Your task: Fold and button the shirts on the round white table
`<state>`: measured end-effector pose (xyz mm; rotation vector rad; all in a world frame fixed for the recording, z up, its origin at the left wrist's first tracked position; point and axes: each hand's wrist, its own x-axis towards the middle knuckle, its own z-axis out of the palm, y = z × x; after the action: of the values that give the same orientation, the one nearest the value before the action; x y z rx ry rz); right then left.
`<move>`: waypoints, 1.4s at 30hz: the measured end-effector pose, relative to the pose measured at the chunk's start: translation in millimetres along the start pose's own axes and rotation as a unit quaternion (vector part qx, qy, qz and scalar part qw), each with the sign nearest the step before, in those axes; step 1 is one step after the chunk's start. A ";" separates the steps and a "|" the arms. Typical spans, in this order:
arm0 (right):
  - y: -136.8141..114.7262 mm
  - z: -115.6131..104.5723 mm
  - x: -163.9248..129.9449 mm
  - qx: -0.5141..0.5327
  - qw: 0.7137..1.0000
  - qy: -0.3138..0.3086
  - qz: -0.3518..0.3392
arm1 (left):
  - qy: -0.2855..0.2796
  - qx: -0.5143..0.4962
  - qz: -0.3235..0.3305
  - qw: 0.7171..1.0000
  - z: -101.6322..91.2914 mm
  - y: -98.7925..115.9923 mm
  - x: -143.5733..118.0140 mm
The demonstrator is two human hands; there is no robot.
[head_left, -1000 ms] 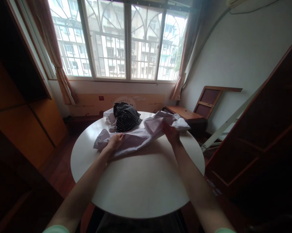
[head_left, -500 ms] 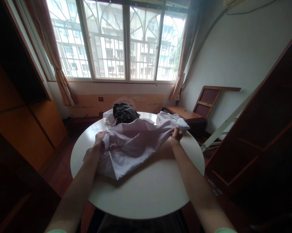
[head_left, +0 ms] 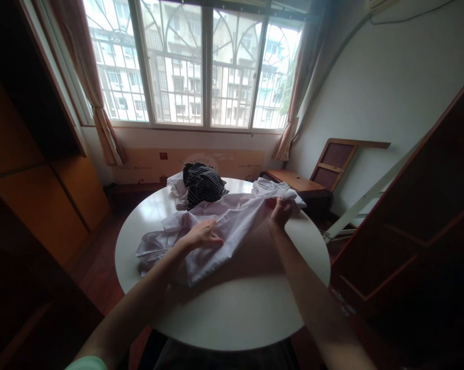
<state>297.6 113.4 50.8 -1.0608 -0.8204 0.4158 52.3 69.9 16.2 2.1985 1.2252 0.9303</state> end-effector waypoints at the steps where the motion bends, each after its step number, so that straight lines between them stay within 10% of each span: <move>1: -8.0 -0.2 -3.8 -0.022 0.999 0.032 -0.030 | -0.019 -0.017 0.007 1.000 -4.0 0.3 -1.6; 10: -58.9 0.1 -16.2 0.055 0.982 0.097 -0.154 | -0.180 -0.167 0.018 0.969 -84.2 15.9 -3.4; 14: -53.5 -0.1 -2.3 0.071 0.985 0.020 -0.157 | 0.105 -0.055 -0.003 0.993 -117.6 19.9 21.9; 17: -35.1 2.9 4.7 0.047 0.976 -0.153 -0.148 | 0.375 0.043 -0.015 0.926 -118.6 20.8 39.8; 19: -17.4 4.2 7.5 0.002 0.966 -0.240 -0.101 | 0.433 0.066 0.001 0.899 -109.1 17.1 45.7; 24: 20.6 -5.4 11.7 -0.232 0.934 -0.270 0.005 | 0.260 0.091 0.010 0.961 -58.3 -9.7 36.5; 28: 28.7 -20.6 15.1 -0.453 0.841 -0.296 0.016 | 0.023 0.239 -0.097 0.966 -18.1 -27.7 18.8; 33: 29.1 -27.2 14.1 -0.543 0.765 -0.346 0.008 | -0.033 0.298 -0.052 0.953 -12.7 -31.6 12.7; 39: 22.2 -11.4 1.1 -0.543 0.810 -0.208 -0.081 | -0.073 0.182 -0.027 0.980 -21.6 -23.7 15.9; 42: 24.5 -5.0 -3.4 -0.456 0.835 -0.267 -0.156 | -0.089 0.134 -0.068 0.985 -25.5 -22.7 16.0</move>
<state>301.1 119.1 26.6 -1.6758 -1.7726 -0.0022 26.8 96.6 23.6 2.3064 1.4615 0.5280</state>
